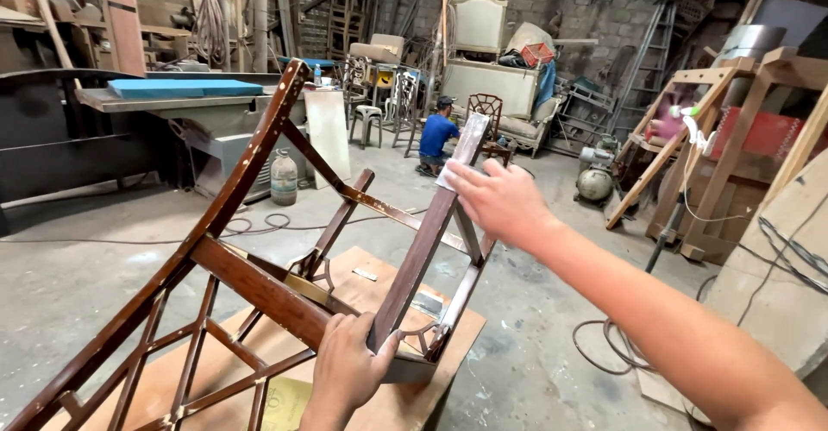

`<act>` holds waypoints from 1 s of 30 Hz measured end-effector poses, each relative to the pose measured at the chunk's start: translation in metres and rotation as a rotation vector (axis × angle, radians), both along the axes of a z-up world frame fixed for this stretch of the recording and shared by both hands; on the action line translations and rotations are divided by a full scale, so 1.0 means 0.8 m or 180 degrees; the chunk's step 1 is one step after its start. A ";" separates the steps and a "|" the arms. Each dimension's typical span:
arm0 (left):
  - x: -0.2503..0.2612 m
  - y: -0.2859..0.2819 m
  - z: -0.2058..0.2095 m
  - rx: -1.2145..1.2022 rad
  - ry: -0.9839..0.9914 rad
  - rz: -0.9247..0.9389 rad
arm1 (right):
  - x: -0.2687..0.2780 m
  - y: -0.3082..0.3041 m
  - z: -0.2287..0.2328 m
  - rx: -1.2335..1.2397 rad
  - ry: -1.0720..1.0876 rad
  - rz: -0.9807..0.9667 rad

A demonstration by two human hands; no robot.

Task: Sanding a wooden chair frame with sandpaper to prepare it for finishing

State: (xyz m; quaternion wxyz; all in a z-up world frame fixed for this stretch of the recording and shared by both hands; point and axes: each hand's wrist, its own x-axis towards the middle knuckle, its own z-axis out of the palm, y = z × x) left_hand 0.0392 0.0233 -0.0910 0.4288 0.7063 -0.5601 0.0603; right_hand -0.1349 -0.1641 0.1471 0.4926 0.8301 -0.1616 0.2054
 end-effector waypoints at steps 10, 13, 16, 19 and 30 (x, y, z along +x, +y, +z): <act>-0.001 0.001 0.006 0.0078 0.0047 -0.0012 | 0.004 0.023 -0.002 0.0871 0.0179 -0.0473; -0.003 0.002 0.009 0.0113 0.0094 0.0010 | 0.005 -0.005 0.002 0.0366 -0.0002 -0.0469; -0.003 -0.001 0.006 0.0060 0.0028 -0.0011 | 0.000 -0.013 -0.031 -0.0129 -0.0020 0.0051; -0.003 0.001 0.009 0.0111 0.0095 0.0009 | -0.002 -0.035 -0.015 -0.0386 -0.0389 0.0198; -0.002 -0.001 0.004 0.0046 0.0053 0.0048 | 0.008 0.036 -0.016 0.0644 0.0095 -0.0293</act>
